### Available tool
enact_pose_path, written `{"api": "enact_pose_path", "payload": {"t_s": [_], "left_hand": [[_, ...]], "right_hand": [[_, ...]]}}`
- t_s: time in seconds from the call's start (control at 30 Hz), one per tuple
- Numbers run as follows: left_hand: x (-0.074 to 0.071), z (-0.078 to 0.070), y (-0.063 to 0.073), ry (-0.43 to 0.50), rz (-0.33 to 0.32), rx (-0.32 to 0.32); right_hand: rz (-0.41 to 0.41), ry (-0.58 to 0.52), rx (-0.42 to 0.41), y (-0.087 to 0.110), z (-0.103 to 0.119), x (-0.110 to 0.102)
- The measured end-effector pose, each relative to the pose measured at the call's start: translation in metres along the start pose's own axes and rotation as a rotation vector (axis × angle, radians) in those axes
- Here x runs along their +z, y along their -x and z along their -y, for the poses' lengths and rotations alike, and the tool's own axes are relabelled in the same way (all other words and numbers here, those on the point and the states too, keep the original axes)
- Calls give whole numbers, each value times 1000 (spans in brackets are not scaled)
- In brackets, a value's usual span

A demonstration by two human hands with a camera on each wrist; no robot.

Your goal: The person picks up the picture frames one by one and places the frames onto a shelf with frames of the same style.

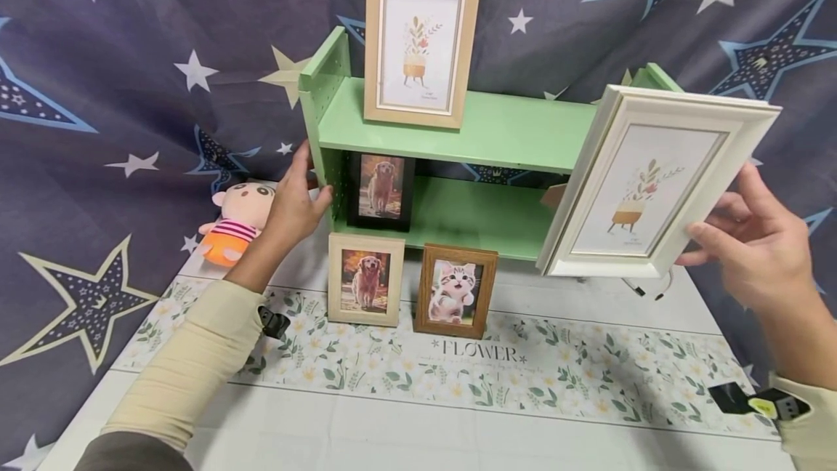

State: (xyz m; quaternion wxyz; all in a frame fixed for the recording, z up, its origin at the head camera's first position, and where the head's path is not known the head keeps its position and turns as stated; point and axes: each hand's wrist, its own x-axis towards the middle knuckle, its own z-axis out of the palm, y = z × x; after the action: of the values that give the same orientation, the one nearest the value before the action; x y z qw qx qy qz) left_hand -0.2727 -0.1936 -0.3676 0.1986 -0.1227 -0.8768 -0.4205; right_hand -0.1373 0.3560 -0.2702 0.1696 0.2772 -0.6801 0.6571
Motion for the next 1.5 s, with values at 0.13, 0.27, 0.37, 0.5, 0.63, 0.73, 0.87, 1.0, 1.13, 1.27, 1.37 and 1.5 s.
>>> {"api": "enact_pose_path", "payload": {"t_s": [0.13, 0.27, 0.37, 0.5, 0.63, 0.73, 0.87, 1.0, 1.13, 1.27, 1.37, 1.5], "left_hand": [[0, 1, 0, 4, -5, 6], [0, 1, 0, -1, -2, 2], [0, 0, 0, -8, 2, -3], [0, -1, 0, -9, 0, 0], [0, -1, 1, -13, -8, 3], [0, -1, 1, -14, -10, 3], [0, -1, 2, -11, -10, 6], [0, -1, 2, -10, -10, 8], [1, 0, 2, -8, -11, 6], [1, 0, 2, -4, -10, 3], [1, 0, 2, 0, -11, 3], [1, -1, 2, 4, -12, 5]], "right_hand": [[-22, 43, 22, -8, 11, 3], [-34, 44, 14, -16, 16, 3], [-34, 0, -11, -22, 16, 1], [-31, -81, -48, -34, 18, 0], [-72, -69, -43, -48, 22, 4], [-99, -56, -27, -57, 24, 8], [-120, -43, -9, -67, 22, 10], [-152, -11, 2, -76, 18, 12], [-194, 15, 9, -87, 12, 15], [-237, -24, 51, -99, 8, 19], [-268, -87, 118, -109, 7, 21], [-300, -117, 186, -120, 6, 23]]}}
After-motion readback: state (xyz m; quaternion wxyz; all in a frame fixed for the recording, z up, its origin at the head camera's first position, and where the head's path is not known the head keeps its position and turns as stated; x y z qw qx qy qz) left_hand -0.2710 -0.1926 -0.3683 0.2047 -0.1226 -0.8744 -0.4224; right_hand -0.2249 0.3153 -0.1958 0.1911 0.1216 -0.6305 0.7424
